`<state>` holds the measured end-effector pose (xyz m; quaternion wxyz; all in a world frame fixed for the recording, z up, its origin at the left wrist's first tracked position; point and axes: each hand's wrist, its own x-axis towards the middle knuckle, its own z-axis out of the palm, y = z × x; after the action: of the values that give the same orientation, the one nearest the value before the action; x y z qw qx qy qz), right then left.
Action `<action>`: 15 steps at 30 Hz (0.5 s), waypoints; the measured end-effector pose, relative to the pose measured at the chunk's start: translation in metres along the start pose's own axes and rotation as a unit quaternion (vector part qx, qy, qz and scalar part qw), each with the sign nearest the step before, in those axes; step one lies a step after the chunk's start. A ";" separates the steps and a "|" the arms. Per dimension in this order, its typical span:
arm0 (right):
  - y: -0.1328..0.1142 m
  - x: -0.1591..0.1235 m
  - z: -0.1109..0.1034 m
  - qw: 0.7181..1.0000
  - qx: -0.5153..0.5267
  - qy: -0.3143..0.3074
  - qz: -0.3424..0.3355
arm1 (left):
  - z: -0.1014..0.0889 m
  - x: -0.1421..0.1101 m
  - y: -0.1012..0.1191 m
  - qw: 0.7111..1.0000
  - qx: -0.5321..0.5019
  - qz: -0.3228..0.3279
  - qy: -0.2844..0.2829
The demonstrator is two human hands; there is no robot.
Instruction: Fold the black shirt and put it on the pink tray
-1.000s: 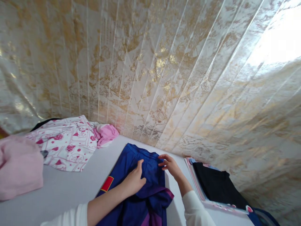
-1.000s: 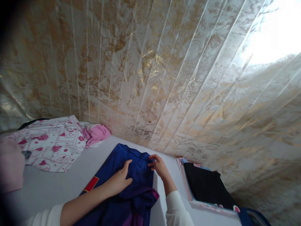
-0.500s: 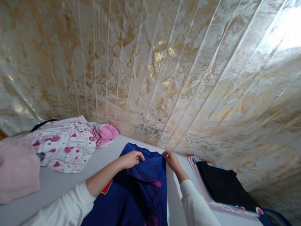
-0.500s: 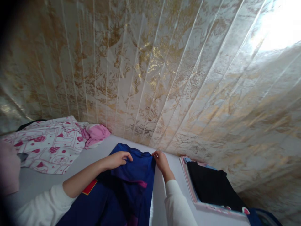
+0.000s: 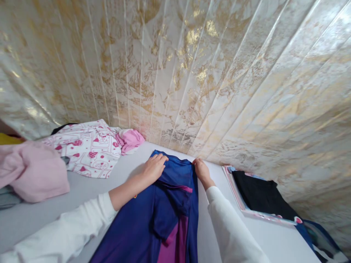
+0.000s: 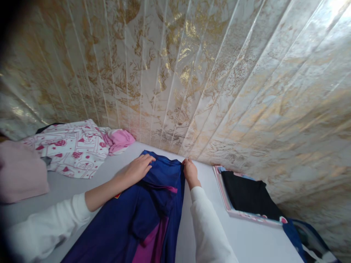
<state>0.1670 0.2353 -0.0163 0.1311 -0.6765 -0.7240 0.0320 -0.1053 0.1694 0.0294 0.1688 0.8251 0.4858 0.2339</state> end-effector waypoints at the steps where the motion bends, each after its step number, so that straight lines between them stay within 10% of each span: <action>1: -0.001 -0.001 -0.001 1.000 -0.001 0.001 -0.002 | -0.002 -0.009 0.011 0.999 0.004 0.041 -0.002; 7: -0.013 -0.018 -0.006 0.999 0.010 0.035 -0.026 | 0.012 -0.060 0.072 0.882 0.061 0.446 -0.137; 15: -0.039 -0.106 0.018 0.986 0.086 0.070 -0.121 | 0.030 -0.066 0.074 0.883 0.103 0.448 -0.091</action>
<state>0.1308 0.1295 -0.0402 0.2421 -0.5707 -0.7840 0.0312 -0.0627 0.0752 0.0271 0.0041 0.9852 0.0681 0.1570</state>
